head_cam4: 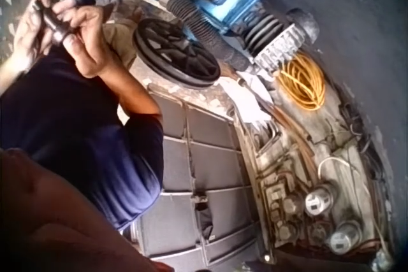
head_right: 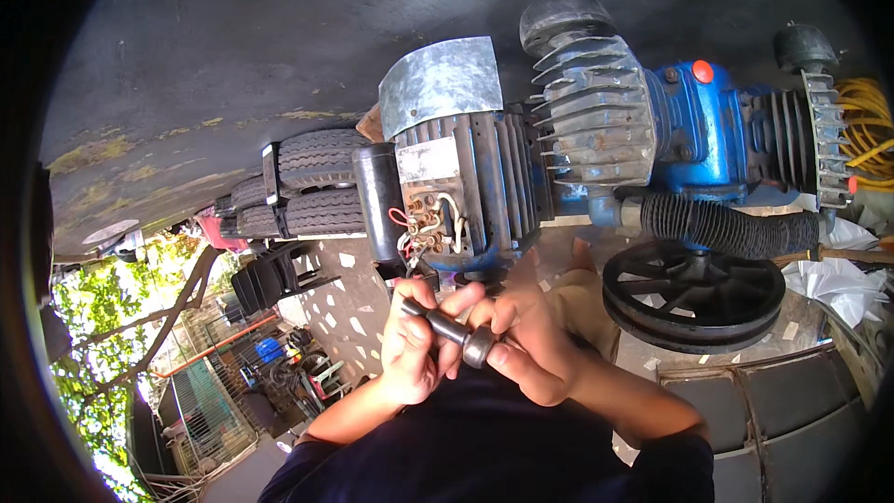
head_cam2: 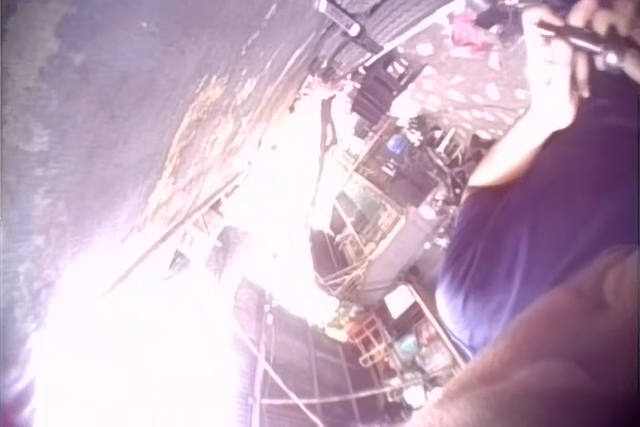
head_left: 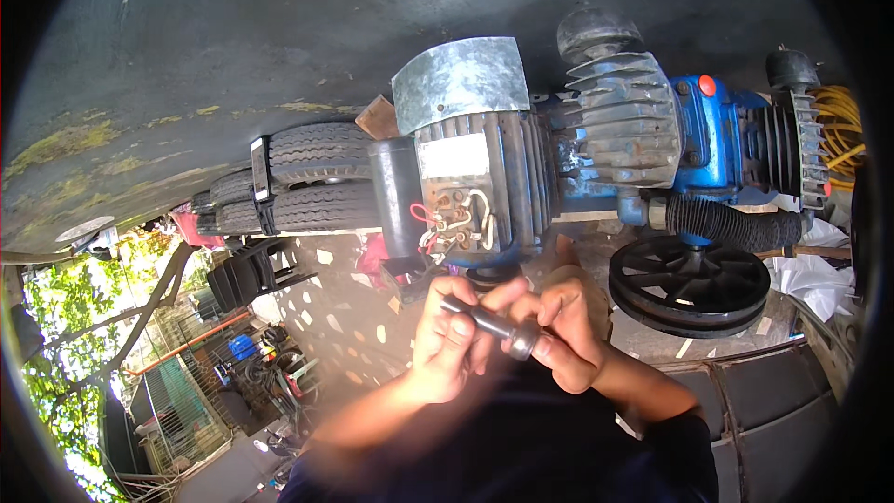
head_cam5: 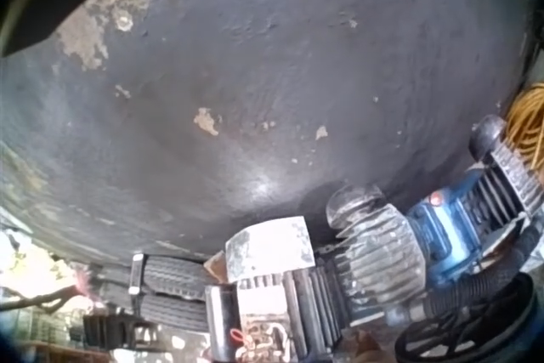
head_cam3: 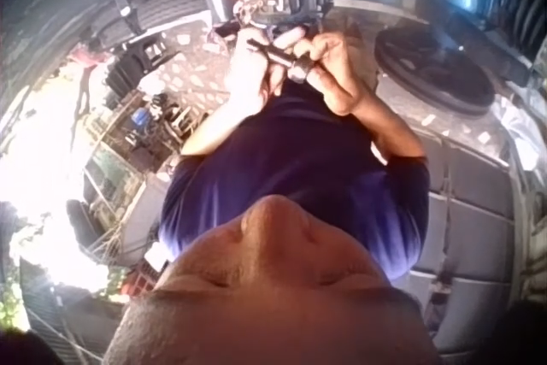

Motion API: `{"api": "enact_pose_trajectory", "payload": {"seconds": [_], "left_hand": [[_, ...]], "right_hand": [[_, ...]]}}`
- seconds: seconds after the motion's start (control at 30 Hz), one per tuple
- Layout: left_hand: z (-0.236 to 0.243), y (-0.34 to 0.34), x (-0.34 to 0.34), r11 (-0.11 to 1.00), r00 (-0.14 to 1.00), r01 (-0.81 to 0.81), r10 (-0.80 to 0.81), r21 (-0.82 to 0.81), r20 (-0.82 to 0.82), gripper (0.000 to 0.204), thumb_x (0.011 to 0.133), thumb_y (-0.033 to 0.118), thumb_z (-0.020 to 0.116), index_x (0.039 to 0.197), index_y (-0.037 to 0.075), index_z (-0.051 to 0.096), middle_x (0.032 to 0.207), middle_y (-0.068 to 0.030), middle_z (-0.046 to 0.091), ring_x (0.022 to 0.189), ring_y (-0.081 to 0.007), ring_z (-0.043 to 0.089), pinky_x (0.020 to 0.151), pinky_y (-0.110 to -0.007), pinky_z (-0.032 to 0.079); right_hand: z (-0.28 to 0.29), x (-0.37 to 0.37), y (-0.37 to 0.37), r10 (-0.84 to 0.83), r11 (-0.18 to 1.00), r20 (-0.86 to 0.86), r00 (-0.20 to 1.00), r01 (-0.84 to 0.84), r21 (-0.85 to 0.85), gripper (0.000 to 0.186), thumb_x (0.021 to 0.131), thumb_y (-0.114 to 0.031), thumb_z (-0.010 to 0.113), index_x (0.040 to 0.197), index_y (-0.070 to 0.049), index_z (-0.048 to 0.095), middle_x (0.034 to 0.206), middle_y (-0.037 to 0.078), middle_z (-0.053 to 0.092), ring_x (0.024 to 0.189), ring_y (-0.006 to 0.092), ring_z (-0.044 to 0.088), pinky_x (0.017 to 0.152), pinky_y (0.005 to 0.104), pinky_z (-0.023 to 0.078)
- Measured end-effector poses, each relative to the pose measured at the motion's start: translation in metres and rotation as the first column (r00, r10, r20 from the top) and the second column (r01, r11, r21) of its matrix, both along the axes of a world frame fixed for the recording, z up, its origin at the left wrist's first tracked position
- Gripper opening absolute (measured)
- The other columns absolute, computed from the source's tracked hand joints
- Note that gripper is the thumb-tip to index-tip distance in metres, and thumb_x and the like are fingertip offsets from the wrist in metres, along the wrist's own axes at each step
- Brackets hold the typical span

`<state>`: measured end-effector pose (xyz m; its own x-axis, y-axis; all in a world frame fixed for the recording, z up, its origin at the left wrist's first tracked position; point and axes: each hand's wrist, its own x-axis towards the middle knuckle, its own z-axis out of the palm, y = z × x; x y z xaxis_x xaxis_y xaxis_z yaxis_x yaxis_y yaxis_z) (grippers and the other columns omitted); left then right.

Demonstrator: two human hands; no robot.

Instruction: The recorder is repairing an air compressor motor, specifically working on the electrical wiring and connections.

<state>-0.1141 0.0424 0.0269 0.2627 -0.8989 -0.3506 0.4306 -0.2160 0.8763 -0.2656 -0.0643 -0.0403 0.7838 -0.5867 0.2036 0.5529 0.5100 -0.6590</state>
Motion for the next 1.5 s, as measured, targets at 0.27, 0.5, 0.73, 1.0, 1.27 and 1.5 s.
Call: {"api": "enact_pose_trajectory", "payload": {"seconds": [0.27,0.5,0.73,1.0,1.27,1.5], "left_hand": [[-0.007,-0.003,0.009,0.999,0.896,0.049,-0.045,0.002,0.441,0.051,0.102,0.053,0.072,0.114,0.008,0.053,0.142,-0.0351,0.064,0.070,-0.0157,0.061,0.065,-0.028,0.051],[0.019,-0.056,0.093,0.947,0.160,0.116,-0.314,0.298,0.936,0.028,0.088,0.001,0.083,0.115,0.002,0.078,0.081,-0.0032,0.063,0.061,-0.0078,0.049,0.052,-0.026,0.038],[0.018,-0.075,0.119,0.848,0.100,0.324,-0.472,0.419,0.876,0.022,0.087,0.003,0.084,0.109,0.004,0.080,0.086,-0.0067,0.073,0.063,-0.0165,0.065,0.057,-0.030,0.052],[0.007,-0.072,0.129,0.844,-0.077,0.425,-0.326,0.327,0.942,0.022,0.082,0.003,0.088,0.102,0.002,0.079,0.085,-0.0061,0.075,0.060,-0.0187,0.067,0.053,-0.032,0.053],[0.001,-0.065,0.126,0.865,0.031,0.420,-0.318,0.276,0.948,0.023,0.086,0.001,0.084,0.107,0.003,0.075,0.088,-0.0067,0.076,0.061,-0.0161,0.069,0.054,-0.031,0.055],[-0.019,-0.029,0.100,0.975,0.140,0.218,0.017,-0.047,0.990,0.016,0.083,0.001,0.086,0.096,0.006,0.080,0.079,-0.0024,0.073,0.057,-0.0157,0.067,0.051,-0.032,0.052]], "right_hand": [[-0.016,-0.007,0.000,0.255,0.900,0.082,0.964,-0.267,0.345,0.046,0.102,-0.031,0.067,0.133,-0.006,0.044,0.125,0.016,0.058,0.102,0.0205,0.058,0.094,0.0375,0.049],[-0.035,-0.011,-0.010,0.184,0.982,-0.263,0.947,-0.191,-0.004,0.053,0.086,-0.022,0.078,0.129,0.004,0.061,0.118,0.017,0.069,0.101,0.0223,0.068,0.088,0.0348,0.054],[-0.046,-0.005,-0.014,0.139,0.988,-0.236,0.962,-0.152,-0.038,0.050,0.086,-0.021,0.079,0.127,0.004,0.063,0.114,0.016,0.071,0.096,0.0272,0.070,0.085,0.0353,0.055],[-0.050,-0.003,-0.018,0.164,0.973,-0.260,0.952,-0.199,-0.117,0.048,0.088,-0.019,0.080,0.128,0.002,0.063,0.111,0.016,0.071,0.092,0.0274,0.070,0.083,0.0361,0.054],[-0.013,-0.010,-0.009,0.104,0.988,-0.443,0.890,-0.142,-0.053,0.048,0.089,-0.020,0.082,0.129,0.000,0.064,0.112,0.013,0.072,0.099,0.0247,0.071,0.089,0.0356,0.055],[0.085,0.030,-0.037,-0.515,0.670,-0.628,0.583,-0.184,-0.720,0.028,0.086,-0.008,0.085,0.112,0.000,0.076,0.094,0.014,0.078,0.079,0.0288,0.079,0.069,0.0370,0.062]]}}
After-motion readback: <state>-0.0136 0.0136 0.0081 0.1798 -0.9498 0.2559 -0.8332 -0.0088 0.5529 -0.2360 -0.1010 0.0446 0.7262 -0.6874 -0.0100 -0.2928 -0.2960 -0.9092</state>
